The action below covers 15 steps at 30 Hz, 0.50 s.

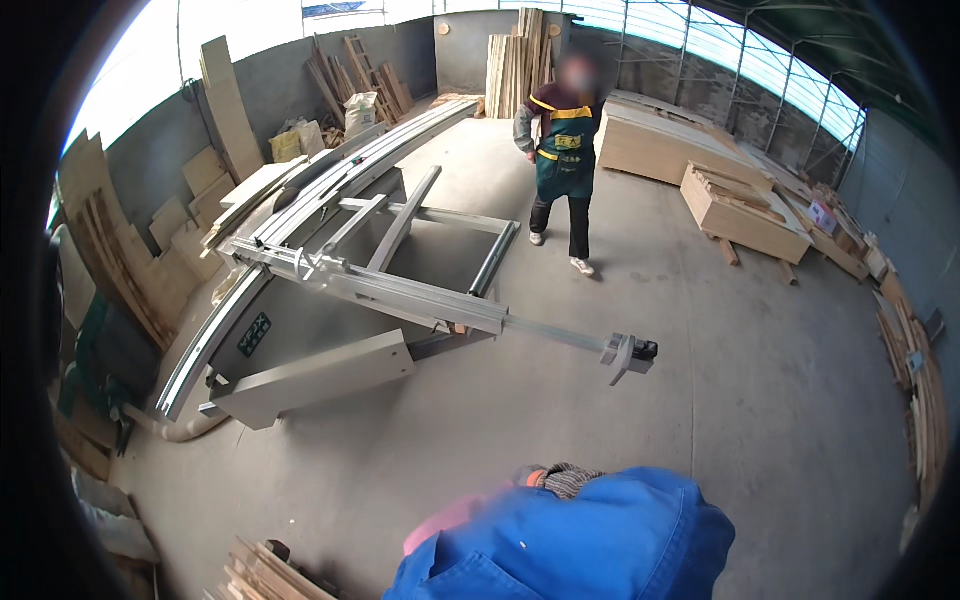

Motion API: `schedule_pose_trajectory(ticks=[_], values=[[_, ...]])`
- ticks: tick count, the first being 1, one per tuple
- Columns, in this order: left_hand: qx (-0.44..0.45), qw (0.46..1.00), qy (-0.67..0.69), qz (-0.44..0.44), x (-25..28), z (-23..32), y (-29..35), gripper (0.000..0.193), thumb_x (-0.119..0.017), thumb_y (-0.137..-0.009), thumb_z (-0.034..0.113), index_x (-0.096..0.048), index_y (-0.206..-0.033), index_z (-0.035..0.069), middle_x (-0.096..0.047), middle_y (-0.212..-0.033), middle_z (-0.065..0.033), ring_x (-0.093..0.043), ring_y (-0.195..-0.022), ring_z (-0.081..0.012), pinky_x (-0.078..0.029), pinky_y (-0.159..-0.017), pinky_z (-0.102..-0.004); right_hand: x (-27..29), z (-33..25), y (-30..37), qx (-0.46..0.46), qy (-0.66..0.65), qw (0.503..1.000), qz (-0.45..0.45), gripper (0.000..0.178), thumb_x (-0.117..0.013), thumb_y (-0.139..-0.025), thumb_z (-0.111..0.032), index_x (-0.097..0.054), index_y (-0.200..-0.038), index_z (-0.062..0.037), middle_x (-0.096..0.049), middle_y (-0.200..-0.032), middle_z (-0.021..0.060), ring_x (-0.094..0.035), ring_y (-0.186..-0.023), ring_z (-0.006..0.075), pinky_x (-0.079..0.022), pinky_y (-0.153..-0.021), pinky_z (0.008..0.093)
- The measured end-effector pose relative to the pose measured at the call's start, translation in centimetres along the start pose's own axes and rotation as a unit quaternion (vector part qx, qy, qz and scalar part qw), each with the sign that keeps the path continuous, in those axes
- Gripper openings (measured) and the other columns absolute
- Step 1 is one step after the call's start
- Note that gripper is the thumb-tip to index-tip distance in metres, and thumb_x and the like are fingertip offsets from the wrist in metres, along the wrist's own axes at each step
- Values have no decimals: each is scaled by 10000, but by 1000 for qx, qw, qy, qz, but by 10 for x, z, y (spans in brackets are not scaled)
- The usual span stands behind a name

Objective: The person uses a table saw to cut thin wooden strips into smaller pieces. They feed each strip through the saw blade, collect the cut pieces, and place them into a white sack. The person then walks across the workshop and empties the sack contents.

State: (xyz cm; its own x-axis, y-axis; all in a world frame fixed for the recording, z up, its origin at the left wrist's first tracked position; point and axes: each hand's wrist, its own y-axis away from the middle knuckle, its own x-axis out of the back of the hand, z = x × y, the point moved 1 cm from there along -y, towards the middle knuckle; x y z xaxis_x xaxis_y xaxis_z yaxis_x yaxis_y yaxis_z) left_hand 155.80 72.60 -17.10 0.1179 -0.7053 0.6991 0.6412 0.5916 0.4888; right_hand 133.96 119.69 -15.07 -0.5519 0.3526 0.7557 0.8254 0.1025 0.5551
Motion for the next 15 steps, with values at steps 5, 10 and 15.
schedule_pose_trajectory(ticks=[5, 10, 15], values=[[11, 1000, 0, -10, -1, -14, 1, 251, -632, -902, 220, -704, -998, -1, -725, -989, -181, -688, -902, -315, -555, -791, -426, 11, 7, 6, -19, 7, 1000, 21, 316, -610, -889, -323, -734, -1131, -164, -732, -1112, 111, -681, -1061, 334, -540, -890, 455], [27, 999, -2, -18, -7, -25, 6, 251, -634, -894, 223, -707, -988, 3, -728, -989, -185, -692, -907, -321, -556, -795, -432, 11, 17, 10, -27, 4, 999, 38, 317, -607, -890, -318, -729, -1140, -168, -731, -1107, 116, -682, -1053, 342, -543, -882, 460], [48, 999, 0, -20, -22, -40, 13, 251, -636, -886, 227, -711, -978, 6, -730, -989, -189, -697, -912, -328, -558, -799, -437, 10, 17, 4, -16, -5, 998, 64, 318, -603, -891, -313, -724, -1150, -172, -730, -1103, 121, -683, -1046, 349, -546, -874, 464]])
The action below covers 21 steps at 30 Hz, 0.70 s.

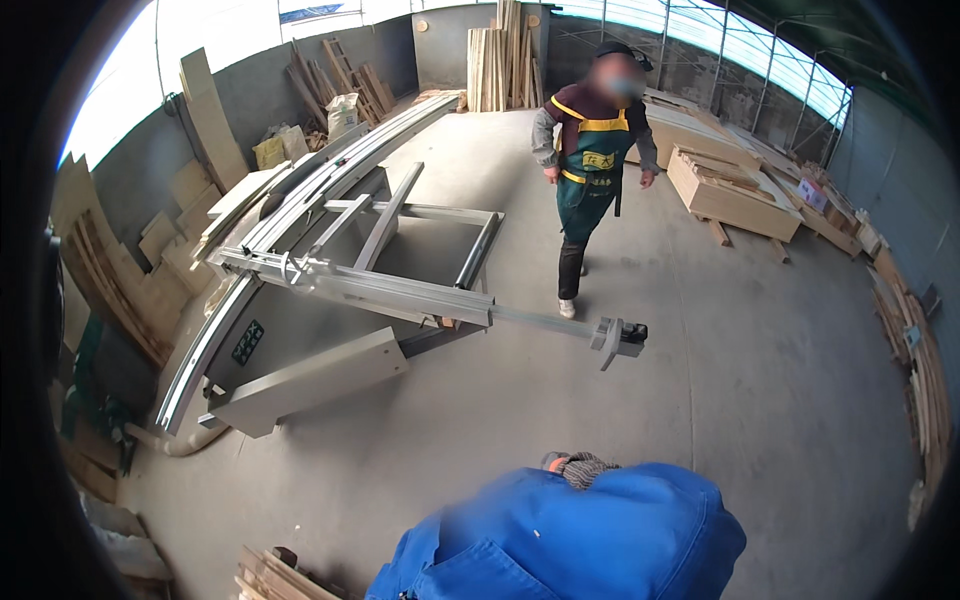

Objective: The person uses a table saw to cut thin wooden strips into smaller pieces. They feed each strip through the saw blade, collect the cut pieces, and place them into a white sack. The person then walks across the workshop and empties the sack contents.

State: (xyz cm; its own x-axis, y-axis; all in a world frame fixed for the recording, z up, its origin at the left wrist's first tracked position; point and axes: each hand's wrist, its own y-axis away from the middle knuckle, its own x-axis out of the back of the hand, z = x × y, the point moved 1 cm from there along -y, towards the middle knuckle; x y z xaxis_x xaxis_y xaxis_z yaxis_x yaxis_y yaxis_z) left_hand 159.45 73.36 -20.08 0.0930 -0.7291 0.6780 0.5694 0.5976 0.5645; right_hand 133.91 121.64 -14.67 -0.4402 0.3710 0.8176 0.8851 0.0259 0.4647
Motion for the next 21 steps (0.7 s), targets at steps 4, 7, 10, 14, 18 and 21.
schedule_pose_trajectory(ticks=[4, 7, 10, 14, 18, 21], values=[[26, 999, 19, 8, -9, -12, 3, 251, -638, -879, 229, -714, -969, 8, -732, -989, -191, -700, -915, -333, -559, -802, -442, 5, -23, -10, 27, -16, 999, 34, 320, -601, -892, -309, -720, -1157, -175, -730, -1099, 125, -683, -1040, 355, -549, -868, 468], [39, 998, 38, 28, -13, -26, -4, 250, -639, -875, 231, -716, -963, 10, -733, -989, -194, -703, -918, -336, -560, -804, -445, 4, -12, -28, 71, -90, 987, 113, 360, -636, -885, -322, -690, -1214, -189, -728, -1113, 127, -682, -1041, 367, -550, -877, 468], [55, 993, 59, 85, 8, -38, -10, 250, -640, -870, 233, -718, -957, 12, -734, -989, -196, -706, -921, -340, -560, -807, -448, 21, -13, -44, 42, -143, 975, 164, 387, -680, -866, -305, -674, -1234, -183, -730, -1116, 129, -693, -1023, 345, -556, -874, 452], [11, 997, -10, 80, 17, 27, 31, 393, -652, -844, 315, -714, -1107, 30, -704, -1078, -258, -662, -1048, -423, -527, -901, -500, 41, 6, -68, -15, -410, 904, 125, 392, -709, -859, -207, -662, -1241, -135, -742, -1030, 111, -723, -856, 228, -579, -757, 372], [55, 995, -7, 83, 21, 16, 81, 435, -647, -848, 316, -696, -1178, 37, -679, -1173, -251, -625, -1142, -410, -489, -1006, -492, 27, -10, -91, -9, -390, 918, 74, 387, -717, -863, -187, -665, -1236, -93, -740, -1077, 103, -716, -831, 217, -580, -749, 359], [120, 988, 4, 99, 31, -6, 122, 458, -642, -854, 312, -683, -1218, 36, -656, -1222, -258, -607, -1166, -425, -487, -1012, -484, -19, -1, -104, 8, -244, 970, 11, 350, -715, -863, -246, -693, -1187, -118, -740, -1119, 115, -713, -959, 239, -564, -842, 385]])
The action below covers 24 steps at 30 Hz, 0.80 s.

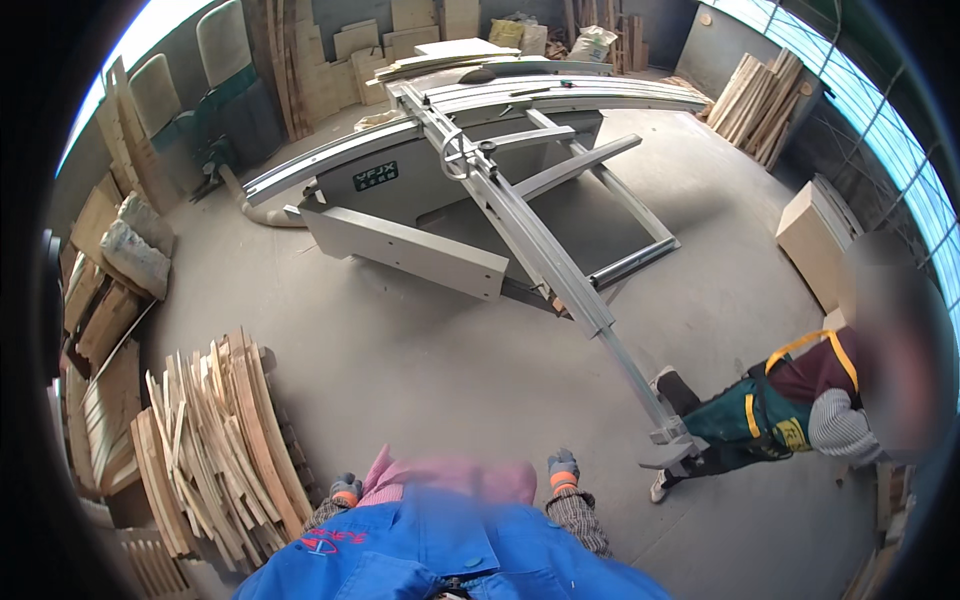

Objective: The person uses a table saw to cut thin wooden strips into smaller pieces. They feed each strip through the saw blade, collect the cut pieces, and place them into a white sack. The person then walks across the workshop and empties the sack contents.

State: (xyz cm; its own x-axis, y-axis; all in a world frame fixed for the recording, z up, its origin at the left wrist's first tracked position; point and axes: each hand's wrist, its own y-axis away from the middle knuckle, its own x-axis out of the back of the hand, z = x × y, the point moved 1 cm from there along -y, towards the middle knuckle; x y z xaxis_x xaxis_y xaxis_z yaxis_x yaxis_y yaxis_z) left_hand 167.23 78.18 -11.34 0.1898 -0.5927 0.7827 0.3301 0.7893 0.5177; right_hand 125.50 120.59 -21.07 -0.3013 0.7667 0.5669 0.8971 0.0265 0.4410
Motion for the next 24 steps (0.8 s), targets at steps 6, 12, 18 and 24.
schedule_pose_trajectory(ticks=[6, 12, 18, 24], values=[[171, 983, 34, 60, -14, -121, 41, 399, -632, -840, 313, -696, -1099, 16, -684, -1124, -271, -639, -1096, -427, -502, -949, -475, -87, 10, 19, 83, 344, 924, -144, 373, -708, -833, -331, -716, -1169, -170, -743, -1124, 106, -707, -1029, 277, -545, -898, 429], [269, 949, 162, -7, -51, -175, 31, 409, -609, -841, 303, -687, -1124, 19, -674, -1158, -279, -637, -1109, -436, -502, -953, -477, -171, -67, 13, 139, 431, 856, -249, 390, -722, -824, -318, -718, -1171, -139, -748, -1101, 113, -714, -974, 266, -550, -868, 418], [270, 921, 273, 61, -35, -231, -66, 430, -591, -849, 298, -675, -1175, 30, -666, -1169, -294, -622, -1135, -450, -499, -966, -481, -244, -163, -12, 179, 512, 804, -243, 408, -736, -815, -304, -720, -1172, -108, -752, -1077, 120, -720, -919, 254, -555, -837, 408], [254, 938, 202, 125, 70, -228, -131, 408, -586, -882, 267, -674, -1181, 3, -664, -1192, -282, -623, -1139, -446, -495, -973, -487, -377, -257, -21, 106, 318, 911, -239, 402, -709, -795, -398, -758, -1116, -160, -749, -1113, 121, -698, -1059, 320, -530, -935, 433]])
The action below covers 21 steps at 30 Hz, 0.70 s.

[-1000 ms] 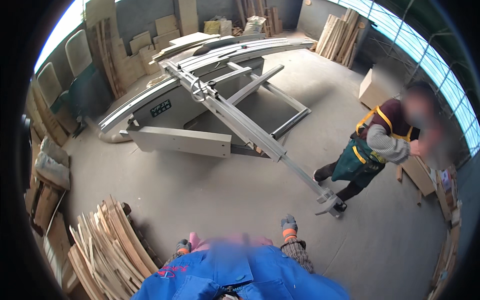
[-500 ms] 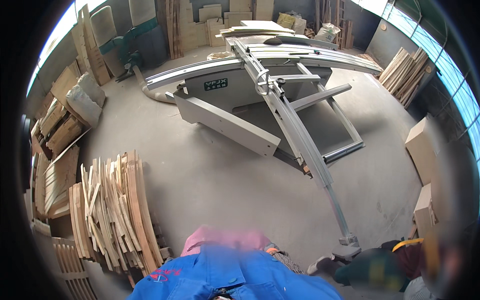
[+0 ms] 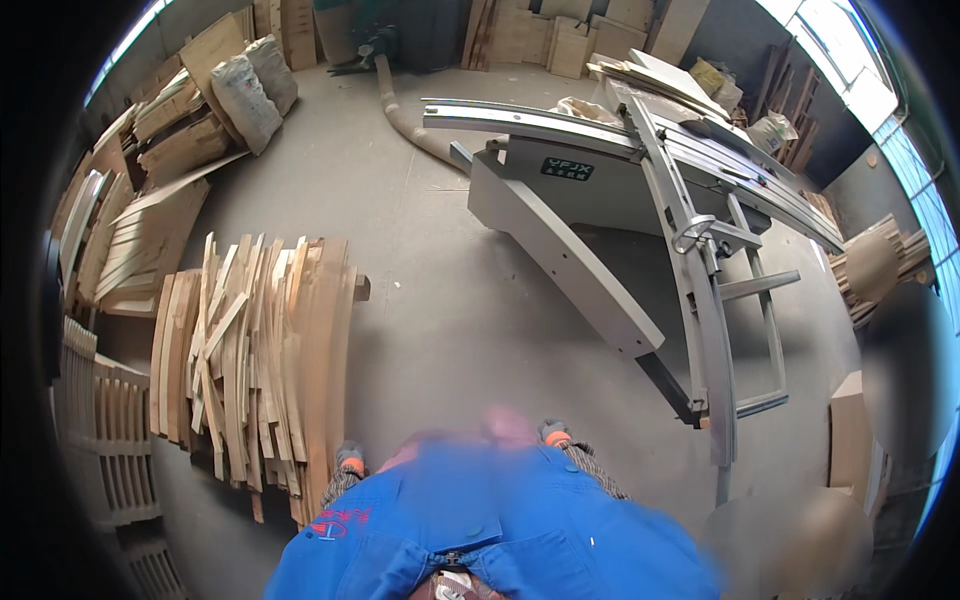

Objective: The person uses a table saw to cut thin wooden strips into smaller pieces. They feed each strip through the saw blade, collect the cut pieces, and place them into a white sack. The person then walks across the workshop and empties the sack contents.

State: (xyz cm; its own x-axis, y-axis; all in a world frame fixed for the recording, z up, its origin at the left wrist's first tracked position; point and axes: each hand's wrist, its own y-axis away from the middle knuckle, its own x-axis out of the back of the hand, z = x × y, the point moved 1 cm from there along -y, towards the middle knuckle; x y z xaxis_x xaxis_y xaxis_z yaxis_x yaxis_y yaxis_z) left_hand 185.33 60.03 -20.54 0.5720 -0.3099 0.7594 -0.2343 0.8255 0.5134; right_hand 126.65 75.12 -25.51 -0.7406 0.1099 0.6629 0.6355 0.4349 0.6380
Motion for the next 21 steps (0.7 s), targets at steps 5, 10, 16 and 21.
schedule_pose_trajectory(ticks=[5, 10, 16, 21], values=[[42, 997, 39, 59, 15, 24, -69, 420, -666, -866, 276, -679, -1173, -10, -669, -1193, -270, -622, -1146, -428, -495, -968, -475, -24, -114, -53, 122, 120, 983, -59, 442, -668, -785, -483, -774, -1111, -205, -742, -1137, 127, -679, -1101, 380, -514, -972, 469], [123, 991, 30, 40, 22, 39, -108, 433, -667, -865, 279, -675, -1191, -7, -679, -1182, -266, -627, -1137, -426, -487, -982, -472, -19, -231, -87, 205, 264, 933, -132, 377, -670, -860, -449, -757, -1153, -229, -736, -1172, 79, -669, -1133, 322, -511, -984, 439], [284, 950, 131, -18, 50, 90, -141, 430, -644, -885, 251, -658, -1212, -29, -674, -1216, -255, -632, -1148, -394, -489, -989, -435, -11, -429, -178, 243, 382, 873, -181, 329, -664, -878, -406, -755, -1154, -251, -746, -1144, 54, -678, -1113, 300, -526, -966, 433], [240, 959, 152, -18, 96, 165, -223, 427, -645, -890, 243, -655, -1215, -34, -673, -1222, -251, -632, -1150, -386, -488, -992, -430, -15, -634, -244, 202, 312, 926, -74, 375, -631, -850, -391, -729, -1152, -192, -739, -1104, 104, -700, -1024, 339, -557, -875, 438]])
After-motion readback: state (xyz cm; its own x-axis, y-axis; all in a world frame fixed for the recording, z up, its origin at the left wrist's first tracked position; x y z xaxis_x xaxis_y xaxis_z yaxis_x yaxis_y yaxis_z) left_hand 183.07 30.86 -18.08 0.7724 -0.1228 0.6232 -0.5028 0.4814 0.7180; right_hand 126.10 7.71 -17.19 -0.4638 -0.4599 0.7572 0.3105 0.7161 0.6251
